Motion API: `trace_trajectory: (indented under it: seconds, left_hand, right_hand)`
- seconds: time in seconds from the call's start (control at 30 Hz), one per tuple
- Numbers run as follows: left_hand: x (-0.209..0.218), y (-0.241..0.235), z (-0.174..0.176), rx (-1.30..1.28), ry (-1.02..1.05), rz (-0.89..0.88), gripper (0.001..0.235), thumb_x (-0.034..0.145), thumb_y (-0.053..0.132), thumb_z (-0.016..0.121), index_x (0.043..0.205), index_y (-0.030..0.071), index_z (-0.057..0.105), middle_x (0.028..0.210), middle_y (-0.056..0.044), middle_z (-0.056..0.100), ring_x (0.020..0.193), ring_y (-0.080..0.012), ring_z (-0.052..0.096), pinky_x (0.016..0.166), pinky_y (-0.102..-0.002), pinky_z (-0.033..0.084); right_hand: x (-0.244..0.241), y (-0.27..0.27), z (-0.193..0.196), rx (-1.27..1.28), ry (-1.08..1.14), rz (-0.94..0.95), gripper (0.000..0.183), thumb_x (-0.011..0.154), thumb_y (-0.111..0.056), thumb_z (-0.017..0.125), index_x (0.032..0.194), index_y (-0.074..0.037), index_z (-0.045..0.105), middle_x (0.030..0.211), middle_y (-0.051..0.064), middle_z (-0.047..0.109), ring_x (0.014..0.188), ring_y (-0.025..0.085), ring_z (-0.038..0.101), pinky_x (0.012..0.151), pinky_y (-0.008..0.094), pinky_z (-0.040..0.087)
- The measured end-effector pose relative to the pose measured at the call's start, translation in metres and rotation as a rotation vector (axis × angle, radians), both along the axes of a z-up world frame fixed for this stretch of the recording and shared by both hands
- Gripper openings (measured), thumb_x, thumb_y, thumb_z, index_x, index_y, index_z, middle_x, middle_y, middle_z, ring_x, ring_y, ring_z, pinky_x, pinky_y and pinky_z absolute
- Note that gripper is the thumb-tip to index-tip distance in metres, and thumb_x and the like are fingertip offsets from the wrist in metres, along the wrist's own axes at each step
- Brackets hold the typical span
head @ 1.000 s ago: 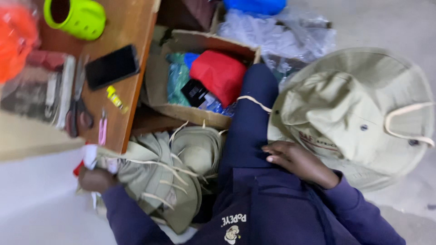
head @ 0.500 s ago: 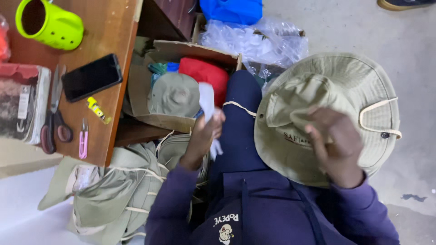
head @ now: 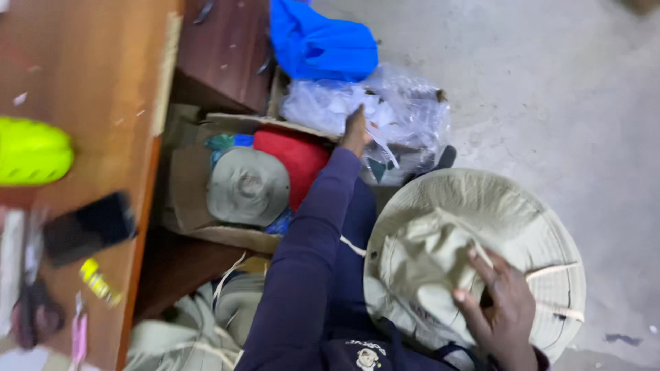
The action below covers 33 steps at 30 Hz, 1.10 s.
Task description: The person uses a small pink tool to scrape the logo on a beige bucket hat, then wipes the area with a yellow stick and a white cloth. They repeat this process on a second hat.
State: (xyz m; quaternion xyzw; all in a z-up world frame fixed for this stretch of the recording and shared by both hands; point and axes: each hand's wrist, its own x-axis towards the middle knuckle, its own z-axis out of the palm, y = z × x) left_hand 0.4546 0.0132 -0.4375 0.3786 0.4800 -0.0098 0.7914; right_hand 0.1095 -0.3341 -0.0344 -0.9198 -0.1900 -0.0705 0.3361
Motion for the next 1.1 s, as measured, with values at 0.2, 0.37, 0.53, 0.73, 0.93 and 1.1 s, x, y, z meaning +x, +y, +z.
trace_trajectory:
  seconds: [0.2,0.37,0.53,0.73,0.93,1.1]
  left_hand:
    - [0.047,0.026,0.021,-0.004,0.484,0.291,0.076,0.090,0.038,0.080,0.150,0.004,0.046,0.155,-0.018,0.056,0.137,-0.0415,0.055,0.107,-0.057,0.050]
    - [0.039,0.039,0.028,-0.030,0.369,0.122,0.120,0.075,0.073,0.066,0.170,0.014,0.022,0.177,-0.012,0.023,0.158,-0.0512,0.023,0.123,-0.077,0.015]
    - [0.023,0.038,0.066,0.377,0.275,-0.304,0.085,0.097,0.053,0.055,0.165,0.007,0.032,0.169,-0.019,0.034,0.149,-0.0466,0.038,0.114,-0.063,0.038]
    - [-0.173,-0.032,0.307,0.329,-0.756,-0.730,0.057,0.098,0.053,0.059,0.115,0.002,0.079,0.119,-0.015,0.078,0.116,-0.0265,0.072,0.107,-0.045,0.053]
    - [-0.365,-0.096,0.396,0.988,-1.261,-1.170,0.082,0.094,0.055,0.070,0.157,0.008,0.050,0.160,-0.017,0.052,0.149,-0.0387,0.049,0.128,-0.061,0.033]
    - [-0.405,-0.086,0.326,1.660,-1.157,-0.545,0.024,0.101,0.017,0.064,0.117,0.012,0.080,0.109,-0.005,0.080,0.096,-0.0260,0.080,0.090,-0.040,0.065]
  right_hand:
    - [0.013,-0.025,-0.036,0.080,-0.006,0.062,0.064,0.093,-0.045,0.067,0.143,-0.007,0.059,0.138,0.025,0.068,0.122,0.039,0.069,0.100,0.044,0.054]
    - [0.017,-0.031,-0.042,0.120,-0.004,0.127,0.066,0.093,-0.049,0.067,0.143,-0.007,0.058,0.140,0.025,0.066,0.123,0.038,0.070,0.101,0.043,0.057]
    - [0.023,-0.006,-0.010,0.125,-0.001,0.066,0.056,0.097,-0.040,0.065,0.140,-0.004,0.060,0.136,0.026,0.069,0.119,0.041,0.070,0.098,0.046,0.054]
    - [0.024,0.005,0.010,0.146,-0.035,0.060,0.054,0.101,-0.034,0.062,0.145,-0.002,0.063,0.134,0.028,0.067,0.120,0.049,0.064,0.098,0.056,0.050]
    - [0.011,0.017,0.042,0.349,-0.033,0.083,0.042,0.114,-0.016,0.041,0.142,0.004,0.064,0.133,0.033,0.066,0.125,0.059,0.060,0.100,0.067,0.048]
    - [-0.017,0.013,0.037,0.465,-0.131,-0.021,0.045,0.117,-0.024,0.042,0.138,0.009,0.065,0.137,0.034,0.065,0.133,0.055,0.060,0.109,0.066,0.045]
